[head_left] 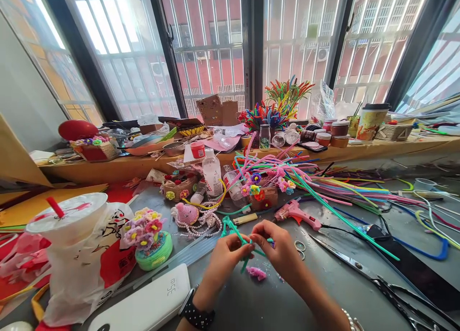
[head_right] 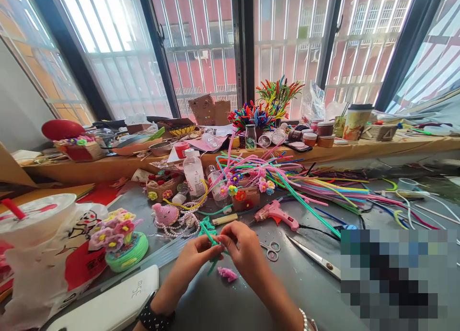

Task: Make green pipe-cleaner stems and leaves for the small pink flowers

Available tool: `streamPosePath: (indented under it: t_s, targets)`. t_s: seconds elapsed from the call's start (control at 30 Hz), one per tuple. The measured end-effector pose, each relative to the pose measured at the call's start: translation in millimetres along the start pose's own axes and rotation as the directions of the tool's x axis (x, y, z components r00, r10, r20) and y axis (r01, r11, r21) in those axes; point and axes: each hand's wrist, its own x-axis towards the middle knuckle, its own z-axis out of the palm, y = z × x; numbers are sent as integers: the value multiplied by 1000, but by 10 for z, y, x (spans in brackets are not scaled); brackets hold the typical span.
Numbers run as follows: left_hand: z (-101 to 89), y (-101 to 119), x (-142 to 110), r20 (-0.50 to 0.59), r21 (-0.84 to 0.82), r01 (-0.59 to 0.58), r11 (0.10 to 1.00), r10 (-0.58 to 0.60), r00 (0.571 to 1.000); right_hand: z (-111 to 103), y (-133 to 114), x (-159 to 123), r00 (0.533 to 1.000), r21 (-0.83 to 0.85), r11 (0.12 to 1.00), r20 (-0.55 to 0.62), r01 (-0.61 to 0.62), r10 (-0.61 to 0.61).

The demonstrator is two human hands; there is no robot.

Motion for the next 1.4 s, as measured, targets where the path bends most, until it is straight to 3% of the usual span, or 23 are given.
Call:
streamPosePath:
  t_s: [0.17,0.3,0.43,0.63,0.83,1.07,1.27,1.4]
  targets:
    - [7,-13,11,-127,10,-68,998,69,990,-11,10,-5,1000,-72,997,-14,11,-12]
    - [-2,-48,18,-159,21,-101,995,103,982,9,22,-9,993,76,993,80,-91,85]
    - [-12,-59,21,-112,4,-94,996,93,989,-6,36,-1,989,63,994,124,-86,78]
    - [-42,-6,-1,51,-165,68,984,-60,997,-58,66,25,996,33,999,78,-33,31]
    - [-29,-13,10,-18,-176,20,984,-24,1000,-46,95,20,991,20,991,39,-130,129]
    - [-9,3,-8,-48,-155,-37,987,29,998,-32,110,19,980,68,980,88,-187,181]
    - [-37,1,-15,16,-103,-121,987,124,992,-69,88,29,960,160,958,186,-239,208]
    - [-55,25,-25,90,-109,-102,989,112,990,-86,65,30,967,170,962,173,-214,185]
